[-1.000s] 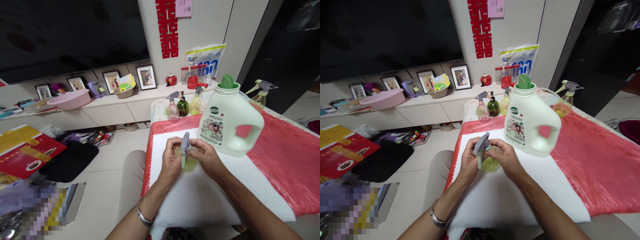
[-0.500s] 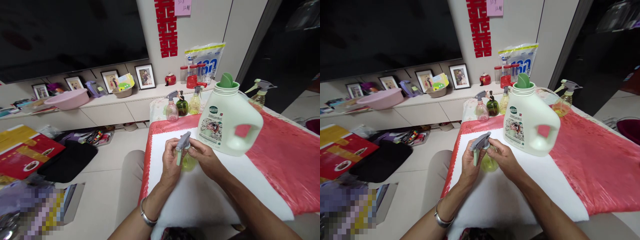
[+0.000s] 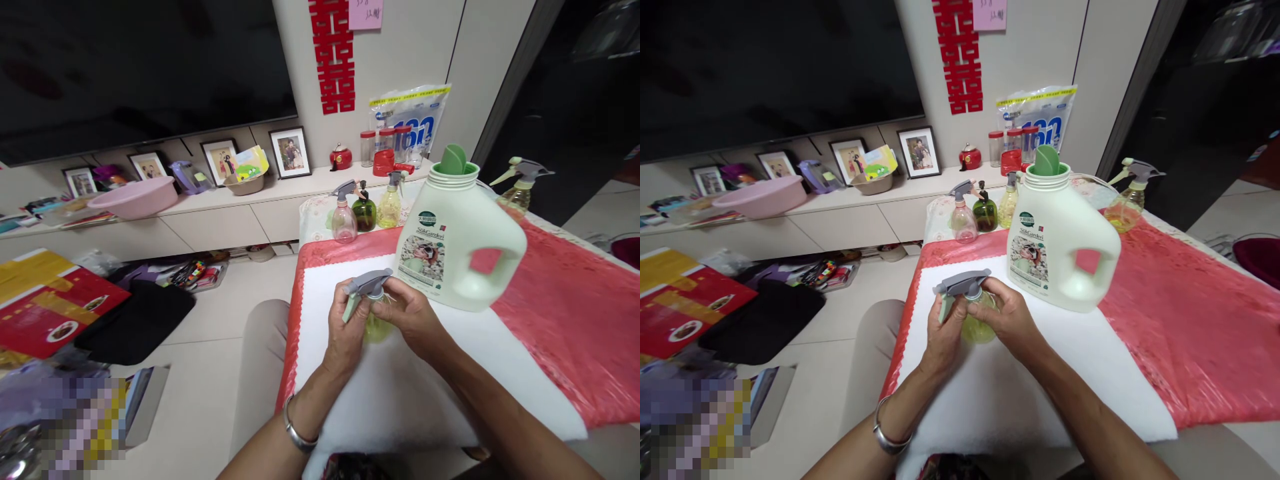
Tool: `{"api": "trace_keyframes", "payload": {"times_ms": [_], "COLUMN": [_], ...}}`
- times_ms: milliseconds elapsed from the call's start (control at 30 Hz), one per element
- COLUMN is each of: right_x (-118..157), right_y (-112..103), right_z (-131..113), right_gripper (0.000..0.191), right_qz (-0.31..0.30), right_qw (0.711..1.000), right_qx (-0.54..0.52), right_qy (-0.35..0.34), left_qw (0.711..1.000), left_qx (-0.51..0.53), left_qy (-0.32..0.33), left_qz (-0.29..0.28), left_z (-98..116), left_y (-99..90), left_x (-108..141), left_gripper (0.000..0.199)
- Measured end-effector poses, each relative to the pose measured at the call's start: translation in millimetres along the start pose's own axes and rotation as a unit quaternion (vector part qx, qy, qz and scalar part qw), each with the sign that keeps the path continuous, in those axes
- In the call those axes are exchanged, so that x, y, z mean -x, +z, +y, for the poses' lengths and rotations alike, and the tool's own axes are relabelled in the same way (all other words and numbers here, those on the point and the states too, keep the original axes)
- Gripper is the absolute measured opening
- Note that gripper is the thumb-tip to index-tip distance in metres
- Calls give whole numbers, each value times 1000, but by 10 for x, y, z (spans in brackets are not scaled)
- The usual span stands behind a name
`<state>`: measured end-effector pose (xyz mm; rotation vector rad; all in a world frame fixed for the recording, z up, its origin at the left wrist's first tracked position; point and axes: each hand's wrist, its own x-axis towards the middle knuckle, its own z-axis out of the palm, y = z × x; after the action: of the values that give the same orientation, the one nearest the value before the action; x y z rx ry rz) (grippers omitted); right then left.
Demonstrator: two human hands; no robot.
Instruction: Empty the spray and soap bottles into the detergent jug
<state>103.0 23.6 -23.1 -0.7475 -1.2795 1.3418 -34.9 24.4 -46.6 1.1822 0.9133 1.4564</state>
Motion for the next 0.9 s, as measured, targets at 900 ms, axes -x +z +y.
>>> {"api": "trace_keyframes", "payload": {"times_ms": [900], "right_x": [-2], "right_y": [-78], "right_z": [96], "right_gripper": [45], "right_qz": [-9], "right_qw": [1000], "right_qx": [8], "right_qy": [2], "left_qw": [1000], "left_qx": [18], "left_qy": [9], "left_qz": [-5], "left_z": [4], "left_y": [22], "left_x": [-26], "left_gripper": [41]}}
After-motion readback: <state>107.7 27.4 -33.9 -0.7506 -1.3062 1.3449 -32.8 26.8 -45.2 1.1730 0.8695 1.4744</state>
